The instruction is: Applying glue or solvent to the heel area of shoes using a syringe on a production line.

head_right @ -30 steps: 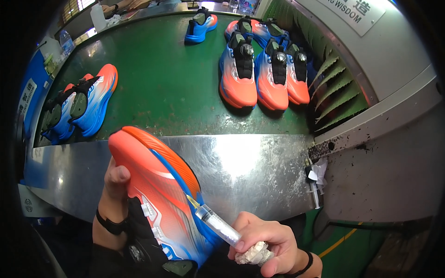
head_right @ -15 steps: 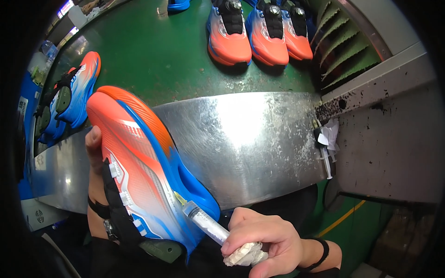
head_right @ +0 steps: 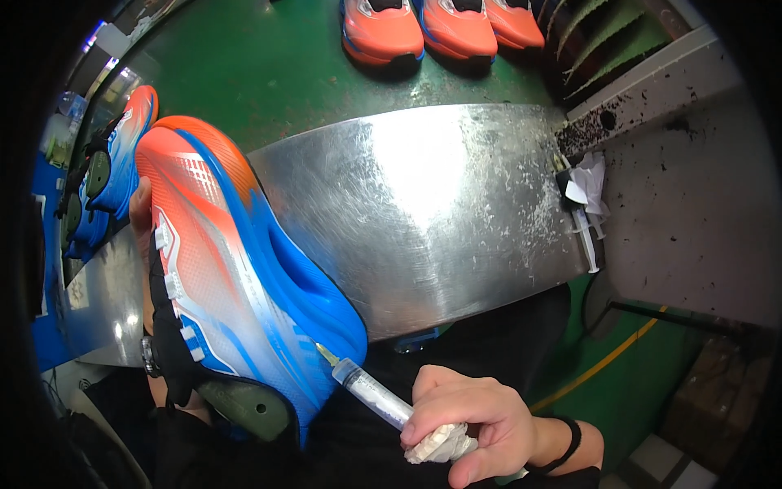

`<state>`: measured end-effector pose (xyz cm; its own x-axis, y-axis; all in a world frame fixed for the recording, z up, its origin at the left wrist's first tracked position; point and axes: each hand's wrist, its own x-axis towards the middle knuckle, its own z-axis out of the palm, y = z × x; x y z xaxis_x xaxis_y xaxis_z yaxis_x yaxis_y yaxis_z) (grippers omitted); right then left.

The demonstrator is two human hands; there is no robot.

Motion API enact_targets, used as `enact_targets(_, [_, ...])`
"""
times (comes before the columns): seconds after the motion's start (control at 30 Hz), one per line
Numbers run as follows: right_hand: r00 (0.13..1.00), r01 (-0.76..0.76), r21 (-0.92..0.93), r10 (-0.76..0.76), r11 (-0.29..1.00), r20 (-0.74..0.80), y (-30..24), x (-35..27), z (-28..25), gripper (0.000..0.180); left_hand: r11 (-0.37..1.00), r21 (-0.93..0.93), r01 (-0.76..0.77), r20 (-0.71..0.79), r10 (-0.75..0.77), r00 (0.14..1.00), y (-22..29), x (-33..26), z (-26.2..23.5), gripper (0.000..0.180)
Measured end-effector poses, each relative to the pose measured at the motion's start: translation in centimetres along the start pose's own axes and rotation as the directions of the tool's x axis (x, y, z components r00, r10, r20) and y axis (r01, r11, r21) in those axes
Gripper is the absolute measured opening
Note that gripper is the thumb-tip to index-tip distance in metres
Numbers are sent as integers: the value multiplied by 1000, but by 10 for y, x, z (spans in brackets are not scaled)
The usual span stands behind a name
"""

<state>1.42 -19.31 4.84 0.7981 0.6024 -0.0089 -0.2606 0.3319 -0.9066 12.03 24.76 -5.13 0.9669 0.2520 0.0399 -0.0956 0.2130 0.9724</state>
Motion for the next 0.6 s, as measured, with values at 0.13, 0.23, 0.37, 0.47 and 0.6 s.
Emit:
enact_targets(0.13, [1000, -19, 24, 18, 1000, 9, 6, -11, -6, 47, 992, 112, -64, -75, 72, 995, 5, -7, -18, 45])
enact_targets(0.23, [999, 35, 39, -35, 999, 5, 19, -17, -12, 47, 977, 181, -112, -112, 133, 985, 1, -7, -19, 43])
enact_targets(0.37, [992, 126, 50, -126, 991, -4, 33, -22, -17, 48, 949, 291, -120, -103, 156, 982, 3, -6, -24, 32])
enact_targets(0.47, [991, 134, 40, -133, 990, -20, 39, -22, -19, 47, 964, 265, -38, -69, 58, 996, -1, -12, -15, 31])
enact_targets(0.6, [990, 139, 31, -139, 990, -1, 42, -17, -20, 44, 967, 245, 69, -32, -63, 998, 25, -35, -33, 30])
